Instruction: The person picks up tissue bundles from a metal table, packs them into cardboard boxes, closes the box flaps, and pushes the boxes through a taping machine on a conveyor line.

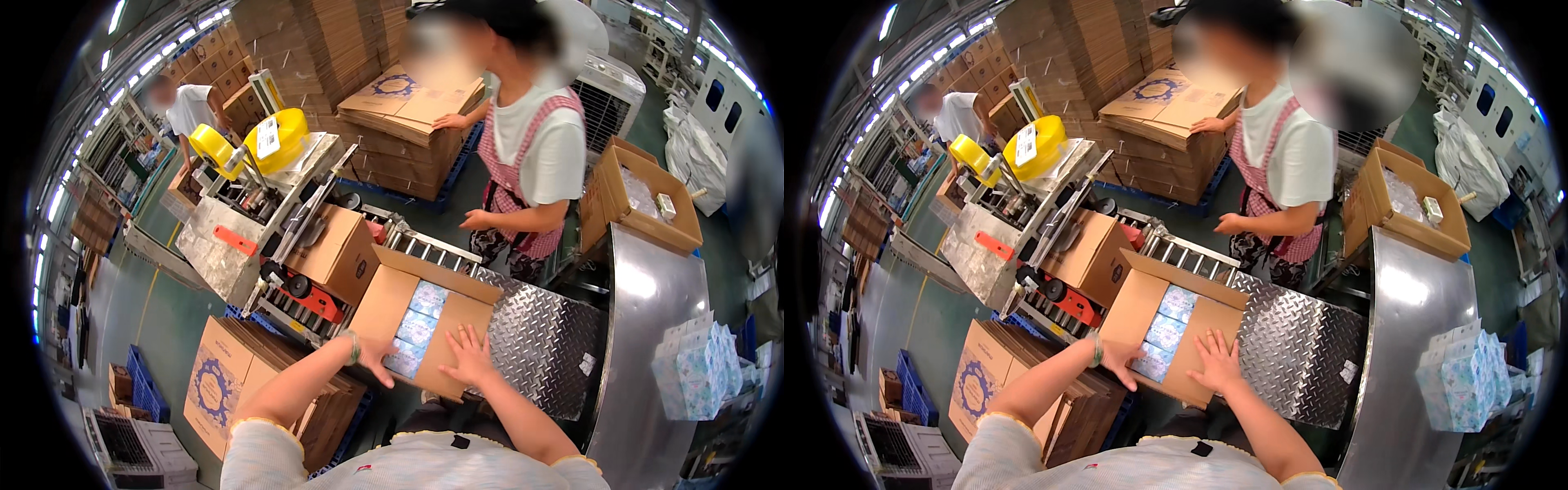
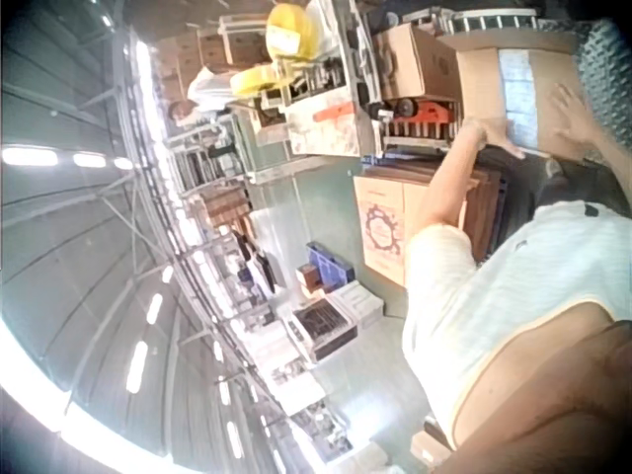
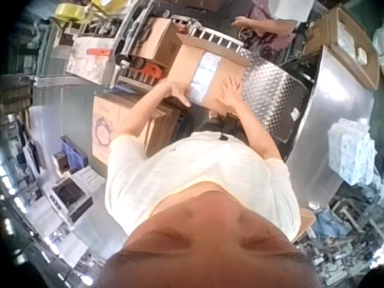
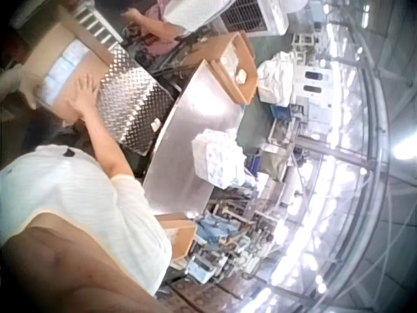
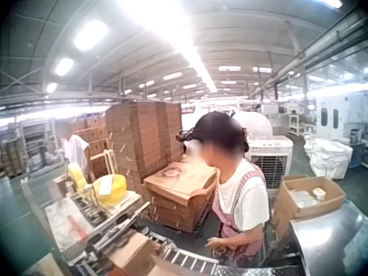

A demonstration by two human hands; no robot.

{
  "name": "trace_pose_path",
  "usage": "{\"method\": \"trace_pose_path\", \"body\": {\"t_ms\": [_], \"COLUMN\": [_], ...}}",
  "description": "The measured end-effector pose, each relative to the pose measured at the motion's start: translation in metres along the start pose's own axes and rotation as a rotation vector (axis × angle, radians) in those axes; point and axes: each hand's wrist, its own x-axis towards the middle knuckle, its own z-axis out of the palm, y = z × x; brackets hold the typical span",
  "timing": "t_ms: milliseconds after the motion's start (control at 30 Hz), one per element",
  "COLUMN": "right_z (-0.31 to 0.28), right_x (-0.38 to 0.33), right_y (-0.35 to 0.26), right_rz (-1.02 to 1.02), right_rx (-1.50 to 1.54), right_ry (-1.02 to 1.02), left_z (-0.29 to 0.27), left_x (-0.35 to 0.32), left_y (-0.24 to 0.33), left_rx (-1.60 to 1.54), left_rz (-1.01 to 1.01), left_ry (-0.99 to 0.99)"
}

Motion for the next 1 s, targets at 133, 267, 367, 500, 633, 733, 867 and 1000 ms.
{"method": "trace_pose_path", "body": {"t_ms": [133,267,367,500,633,733,867,1000], "right_z": [-0.013,0.026,0.072,0.047,0.048,0.052,0.043,0.039], "right_x": [0.022,-0.006,-0.001,-0.025,-0.025,-0.008,0.007,0.064], "right_y": [0.027,0.039,0.049,0.031,0.03,0.037,0.013,-0.002], "right_rz": [0.024,0.356,0.483,0.567,0.565,0.488,0.356,0.368], "right_rx": [0.345,0.524,1.13,1.524,1.714,1.901,2.0,1.963], "right_ry": [-0.02,0.426,0.266,-0.122,-0.266,-0.454,-0.408,-0.411], "left_z": [-0.035,-0.026,-0.074,-0.056,0.091,0.098,0.078,0.045], "left_x": [0.03,0.066,0.061,0.055,0.099,0.103,0.099,0.098], "left_y": [-0.008,0.032,0.059,0.036,0.031,0.035,0.003,-0.053], "left_rx": [-0.171,0.423,0.191,-0.016,-0.099,-0.055,0.001,0.048], "left_rz": [-0.295,-0.262,-0.139,-0.381,-0.367,-0.432,-0.402,-0.392], "left_ry": [0.378,1.094,1.501,1.022,1.197,1.22,1.199,1.197]}}
